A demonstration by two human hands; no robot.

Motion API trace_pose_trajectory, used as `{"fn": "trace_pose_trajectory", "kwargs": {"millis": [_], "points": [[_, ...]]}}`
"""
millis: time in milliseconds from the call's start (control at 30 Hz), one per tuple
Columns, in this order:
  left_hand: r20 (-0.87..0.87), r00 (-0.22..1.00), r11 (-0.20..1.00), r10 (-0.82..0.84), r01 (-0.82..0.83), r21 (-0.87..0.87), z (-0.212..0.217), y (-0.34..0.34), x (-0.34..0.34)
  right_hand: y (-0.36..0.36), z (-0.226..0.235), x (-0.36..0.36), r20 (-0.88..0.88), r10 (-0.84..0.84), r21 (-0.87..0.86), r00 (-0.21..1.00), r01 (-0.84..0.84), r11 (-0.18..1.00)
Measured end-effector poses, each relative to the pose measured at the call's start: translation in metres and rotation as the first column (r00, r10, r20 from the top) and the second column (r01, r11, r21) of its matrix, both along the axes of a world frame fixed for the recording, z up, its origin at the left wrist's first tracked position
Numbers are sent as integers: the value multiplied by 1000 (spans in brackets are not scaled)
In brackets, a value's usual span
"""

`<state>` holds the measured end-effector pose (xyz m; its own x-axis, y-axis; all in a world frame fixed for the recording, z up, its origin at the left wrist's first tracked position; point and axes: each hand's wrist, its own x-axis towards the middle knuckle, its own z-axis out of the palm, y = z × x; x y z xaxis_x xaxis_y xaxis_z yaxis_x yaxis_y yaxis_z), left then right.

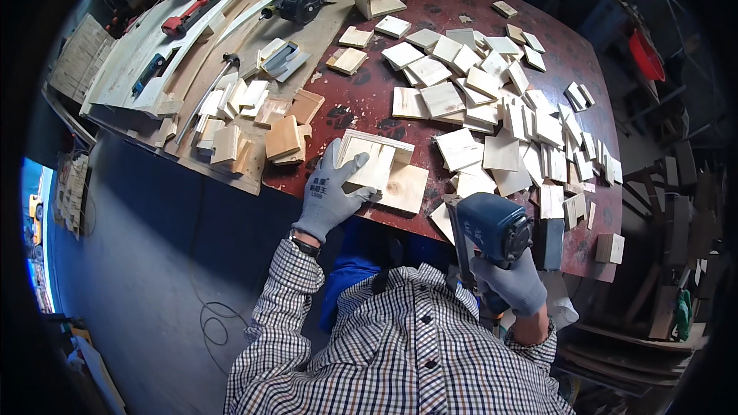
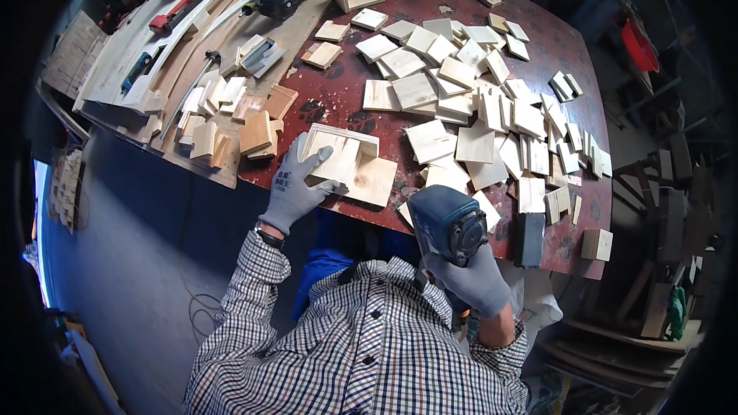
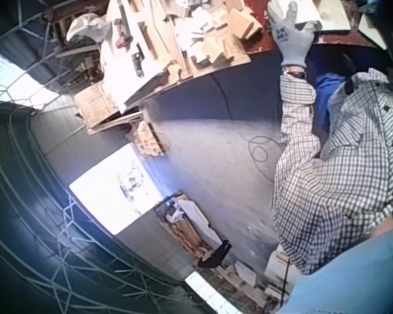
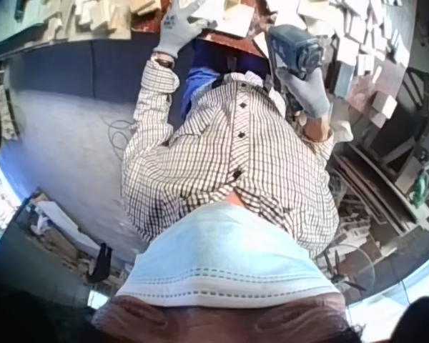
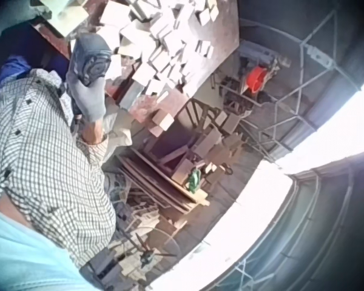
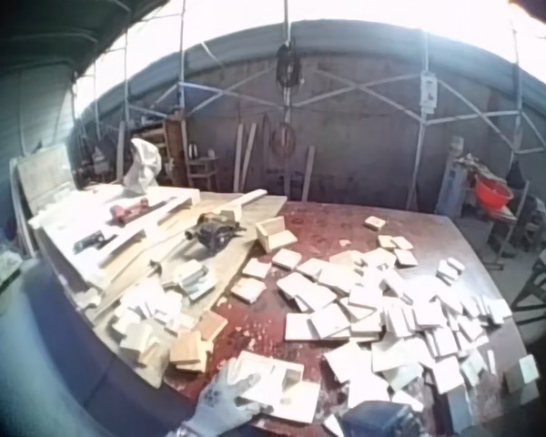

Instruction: The person assembles small wooden boxes by hand, fitting pre-cut pieces together and using a nail gun to fasten them. They then sand the assembled boxes with a sanding block.

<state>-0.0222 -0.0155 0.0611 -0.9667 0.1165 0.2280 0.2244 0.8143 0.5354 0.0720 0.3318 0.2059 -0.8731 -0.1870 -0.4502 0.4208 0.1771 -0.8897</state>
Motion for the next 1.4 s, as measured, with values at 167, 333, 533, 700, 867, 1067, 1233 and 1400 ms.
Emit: {"fn": "trace_pose_trajectory", "kwargs": {"millis": [167,333,533,700,867,1067,1233,1400], "points": [[-101,994,999,44,-41,31,-7,3,3,-6,-2,-2,-2,29,15,1000,-29,999],[-126,987,984,100,-80,158,-20,1,0,-14,0,-6,-23,51,62,998,-50,997],[-70,991,964,118,-98,246,-19,2,0,-19,-3,-15,-51,105,97,993,-99,990],[-97,982,961,161,-134,244,-20,3,-1,-30,-3,-35,-110,168,116,980,-155,981],[-101,984,966,147,-121,227,-27,0,-10,-41,-14,-57,-58,238,131,970,-229,965],[-9,988,983,154,-153,106,2,5,-9,-48,-11,-61,-44,231,96,972,-226,969],[-32,999,980,42,-48,-192,20,-6,-25,-41,-13,-58,3,240,102,971,-240,965],[-18,991,958,-135,126,-259,21,-15,-47,-37,-13,-52,-71,188,108,980,-180,978]]}}
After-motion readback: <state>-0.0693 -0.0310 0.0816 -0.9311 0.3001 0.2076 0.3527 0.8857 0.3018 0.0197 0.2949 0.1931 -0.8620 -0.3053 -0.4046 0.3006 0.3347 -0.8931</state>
